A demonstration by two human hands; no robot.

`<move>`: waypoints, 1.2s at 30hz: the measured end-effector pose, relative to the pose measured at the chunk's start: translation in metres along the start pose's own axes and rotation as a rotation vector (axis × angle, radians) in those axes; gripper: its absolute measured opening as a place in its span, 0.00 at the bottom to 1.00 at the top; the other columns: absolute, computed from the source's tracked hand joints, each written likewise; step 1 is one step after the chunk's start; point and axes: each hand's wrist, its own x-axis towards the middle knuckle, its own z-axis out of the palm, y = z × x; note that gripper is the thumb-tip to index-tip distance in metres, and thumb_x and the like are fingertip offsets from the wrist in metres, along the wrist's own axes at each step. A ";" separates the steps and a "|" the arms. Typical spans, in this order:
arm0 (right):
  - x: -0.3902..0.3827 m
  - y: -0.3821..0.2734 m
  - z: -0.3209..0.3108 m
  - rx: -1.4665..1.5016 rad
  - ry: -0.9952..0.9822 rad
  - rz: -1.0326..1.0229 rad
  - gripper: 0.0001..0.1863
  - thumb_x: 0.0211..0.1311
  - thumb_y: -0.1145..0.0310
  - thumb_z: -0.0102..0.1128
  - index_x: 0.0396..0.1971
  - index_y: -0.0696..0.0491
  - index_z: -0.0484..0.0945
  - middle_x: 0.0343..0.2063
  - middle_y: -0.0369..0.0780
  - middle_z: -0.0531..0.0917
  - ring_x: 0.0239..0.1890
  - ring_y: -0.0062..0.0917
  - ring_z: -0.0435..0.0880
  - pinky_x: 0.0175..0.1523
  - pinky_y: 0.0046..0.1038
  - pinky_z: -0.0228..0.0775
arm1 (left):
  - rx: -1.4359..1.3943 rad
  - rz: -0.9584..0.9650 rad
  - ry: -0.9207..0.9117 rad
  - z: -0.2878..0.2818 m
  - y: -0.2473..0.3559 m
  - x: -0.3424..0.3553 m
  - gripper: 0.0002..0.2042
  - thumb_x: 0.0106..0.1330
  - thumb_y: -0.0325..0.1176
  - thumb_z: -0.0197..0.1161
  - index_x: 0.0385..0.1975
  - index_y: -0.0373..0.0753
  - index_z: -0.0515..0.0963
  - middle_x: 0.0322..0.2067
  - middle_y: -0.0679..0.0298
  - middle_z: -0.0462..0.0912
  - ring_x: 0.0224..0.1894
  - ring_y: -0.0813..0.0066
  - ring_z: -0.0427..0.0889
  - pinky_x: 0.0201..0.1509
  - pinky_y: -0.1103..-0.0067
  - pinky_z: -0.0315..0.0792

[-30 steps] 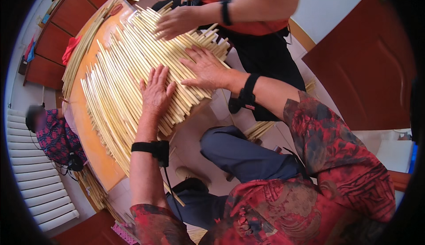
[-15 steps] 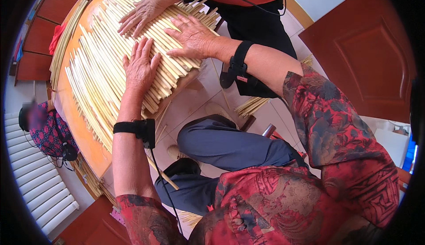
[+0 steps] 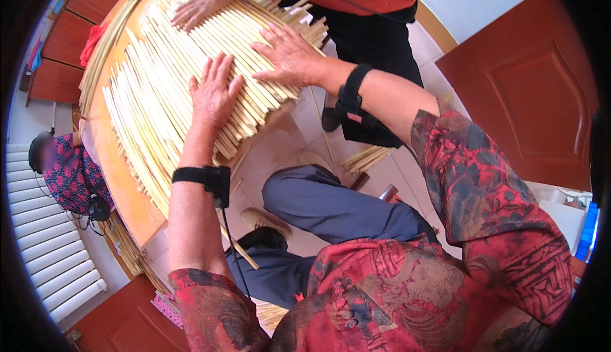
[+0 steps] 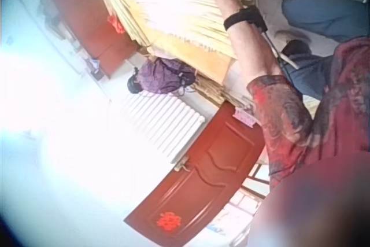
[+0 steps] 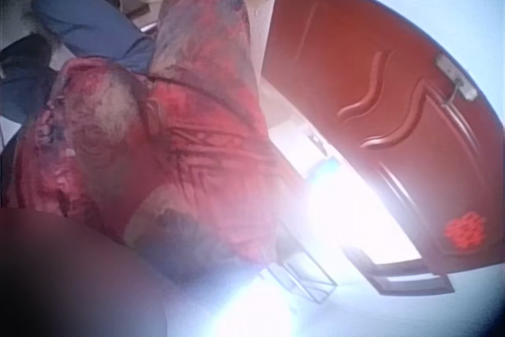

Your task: The person works on a large mat made of long straws at a table, using their hands to align and weave the straws together while another person assists.

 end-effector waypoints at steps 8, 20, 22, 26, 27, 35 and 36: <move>0.004 -0.006 -0.016 -0.026 -0.074 0.011 0.42 0.60 0.35 0.40 0.65 0.52 0.60 0.66 0.53 0.56 0.70 0.45 0.46 0.72 0.43 0.30 | -0.051 -0.021 -0.021 -0.012 0.006 -0.002 0.28 0.68 0.52 0.45 0.66 0.49 0.59 0.69 0.64 0.55 0.72 0.64 0.49 0.71 0.53 0.37; 0.005 -0.010 -0.023 0.020 -0.141 0.048 0.41 0.60 0.39 0.46 0.66 0.51 0.57 0.67 0.53 0.52 0.71 0.45 0.44 0.73 0.39 0.31 | -0.063 -0.027 -0.015 -0.012 0.008 -0.003 0.29 0.67 0.52 0.46 0.66 0.48 0.59 0.69 0.64 0.55 0.72 0.64 0.48 0.71 0.54 0.35; 0.005 -0.010 -0.023 0.008 -0.134 0.046 0.41 0.60 0.39 0.46 0.66 0.51 0.57 0.66 0.54 0.53 0.71 0.45 0.45 0.73 0.40 0.32 | -0.081 -0.032 -0.020 -0.013 0.009 -0.003 0.29 0.67 0.53 0.46 0.66 0.48 0.59 0.69 0.64 0.55 0.72 0.64 0.47 0.71 0.54 0.35; 0.004 -0.011 -0.021 0.007 -0.116 0.054 0.40 0.60 0.40 0.47 0.65 0.52 0.58 0.65 0.55 0.56 0.70 0.46 0.48 0.72 0.41 0.34 | -0.088 -0.044 -0.043 -0.014 0.009 -0.003 0.29 0.67 0.52 0.45 0.66 0.48 0.58 0.69 0.64 0.54 0.72 0.65 0.46 0.72 0.55 0.34; 0.004 -0.011 -0.020 0.001 -0.120 0.050 0.41 0.60 0.38 0.44 0.65 0.51 0.58 0.66 0.54 0.55 0.70 0.45 0.46 0.72 0.41 0.32 | -0.088 -0.046 -0.046 -0.014 0.008 -0.003 0.29 0.67 0.52 0.45 0.66 0.48 0.58 0.69 0.64 0.54 0.72 0.65 0.46 0.72 0.55 0.34; 0.004 -0.008 -0.018 0.003 -0.141 0.060 0.41 0.62 0.34 0.34 0.67 0.48 0.58 0.68 0.51 0.52 0.72 0.43 0.38 0.72 0.40 0.21 | -0.094 -0.049 -0.069 -0.018 0.011 -0.004 0.29 0.68 0.53 0.44 0.66 0.47 0.59 0.69 0.64 0.54 0.72 0.66 0.46 0.72 0.56 0.33; 0.004 -0.008 -0.017 -0.020 -0.145 0.054 0.41 0.62 0.34 0.34 0.67 0.48 0.58 0.68 0.51 0.52 0.72 0.43 0.38 0.72 0.40 0.21 | -0.088 -0.048 -0.067 -0.018 0.011 -0.004 0.29 0.68 0.53 0.44 0.66 0.47 0.59 0.69 0.64 0.54 0.72 0.66 0.46 0.72 0.56 0.34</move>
